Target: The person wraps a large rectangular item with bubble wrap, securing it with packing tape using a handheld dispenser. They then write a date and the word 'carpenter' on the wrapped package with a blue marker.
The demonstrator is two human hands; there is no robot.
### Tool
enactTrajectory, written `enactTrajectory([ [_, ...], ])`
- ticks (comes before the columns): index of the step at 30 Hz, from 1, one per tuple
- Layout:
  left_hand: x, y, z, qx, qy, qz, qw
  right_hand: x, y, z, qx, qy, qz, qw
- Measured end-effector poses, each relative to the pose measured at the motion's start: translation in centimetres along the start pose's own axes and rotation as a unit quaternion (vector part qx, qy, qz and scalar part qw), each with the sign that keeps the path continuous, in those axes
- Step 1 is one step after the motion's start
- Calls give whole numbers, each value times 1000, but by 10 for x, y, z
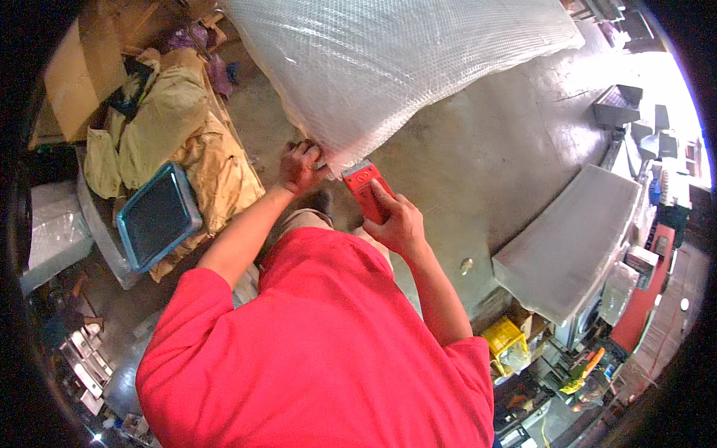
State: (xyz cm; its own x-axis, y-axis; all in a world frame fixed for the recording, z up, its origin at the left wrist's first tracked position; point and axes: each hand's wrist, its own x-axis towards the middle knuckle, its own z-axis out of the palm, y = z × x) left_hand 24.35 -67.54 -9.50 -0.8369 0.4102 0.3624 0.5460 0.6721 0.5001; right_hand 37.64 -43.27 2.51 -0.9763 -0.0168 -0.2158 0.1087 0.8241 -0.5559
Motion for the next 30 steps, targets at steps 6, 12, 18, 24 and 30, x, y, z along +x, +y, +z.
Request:
enactTrajectory([
  [6, -5, 21, 34, -31, 77, -85, 993, 6, 19, 36, -12, 40, -15, 999],
  [12, -4, 18, 25, -100, 38, -129, 986, 29, 32, 58, -37, 51, -41, 997],
  [18, -7, 2, 20, -162, 22, -90, 982, 16, 27, 43, -16, 60, -54, 997],
  [24, 2, 19, 35, -105, 13, -136, 985, 26, 35, 59, -23, 109, -86, 990],
  [30, -21, -10, 17, -264, -16, -74, 962, 39, 40, 66, -35, 105, -92, 990],
])
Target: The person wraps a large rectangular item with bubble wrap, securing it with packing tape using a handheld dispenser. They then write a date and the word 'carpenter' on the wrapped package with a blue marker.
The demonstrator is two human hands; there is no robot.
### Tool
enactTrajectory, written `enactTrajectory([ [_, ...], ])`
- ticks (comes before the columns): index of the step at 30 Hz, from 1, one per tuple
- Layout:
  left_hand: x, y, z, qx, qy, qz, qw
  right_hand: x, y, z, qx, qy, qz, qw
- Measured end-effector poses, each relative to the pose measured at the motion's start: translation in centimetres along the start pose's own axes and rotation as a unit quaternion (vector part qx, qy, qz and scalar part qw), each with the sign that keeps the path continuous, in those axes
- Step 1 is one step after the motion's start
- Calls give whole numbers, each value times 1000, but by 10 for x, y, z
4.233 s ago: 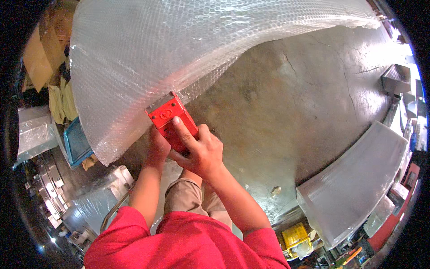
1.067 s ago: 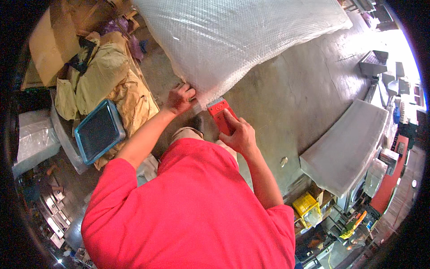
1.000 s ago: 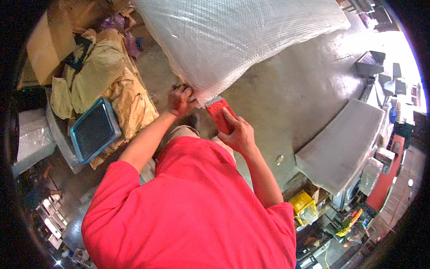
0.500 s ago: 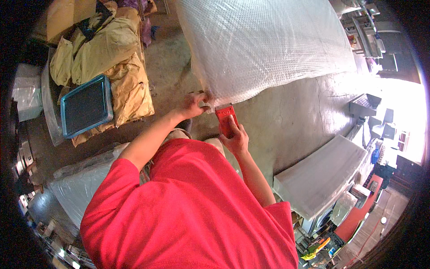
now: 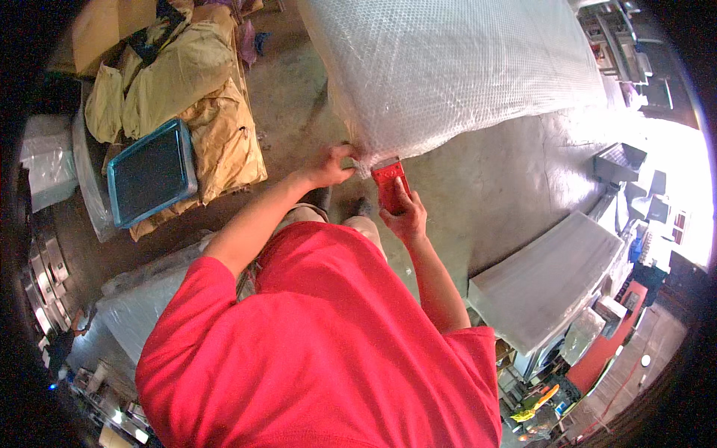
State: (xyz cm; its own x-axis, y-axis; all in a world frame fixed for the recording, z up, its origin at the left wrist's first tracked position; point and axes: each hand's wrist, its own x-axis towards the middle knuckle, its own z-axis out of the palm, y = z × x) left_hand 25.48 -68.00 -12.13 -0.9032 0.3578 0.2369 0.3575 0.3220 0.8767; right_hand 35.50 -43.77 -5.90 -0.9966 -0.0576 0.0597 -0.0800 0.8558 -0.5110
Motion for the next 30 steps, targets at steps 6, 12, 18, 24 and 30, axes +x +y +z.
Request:
enactTrajectory([
  [6, -12, -12, 2, 15, -37, -176, 984, -3, -7, 3, 11, 19, 10, 1000],
  [12, -4, -20, 60, -25, 64, -286, 956, -17, -4, 0, 18, -35, 60, 997],
  [18, 6, -11, 75, 26, 56, -347, 936, -15, 1, 6, -6, -42, 65, 997],
  [24, -12, -31, 57, -86, -68, -223, 969, -2, 8, 19, -7, 0, 19, 1000],
  [30, -49, -68, 115, -311, 117, -349, 876, -14, 2, 14, 20, -24, 49, 998],
])
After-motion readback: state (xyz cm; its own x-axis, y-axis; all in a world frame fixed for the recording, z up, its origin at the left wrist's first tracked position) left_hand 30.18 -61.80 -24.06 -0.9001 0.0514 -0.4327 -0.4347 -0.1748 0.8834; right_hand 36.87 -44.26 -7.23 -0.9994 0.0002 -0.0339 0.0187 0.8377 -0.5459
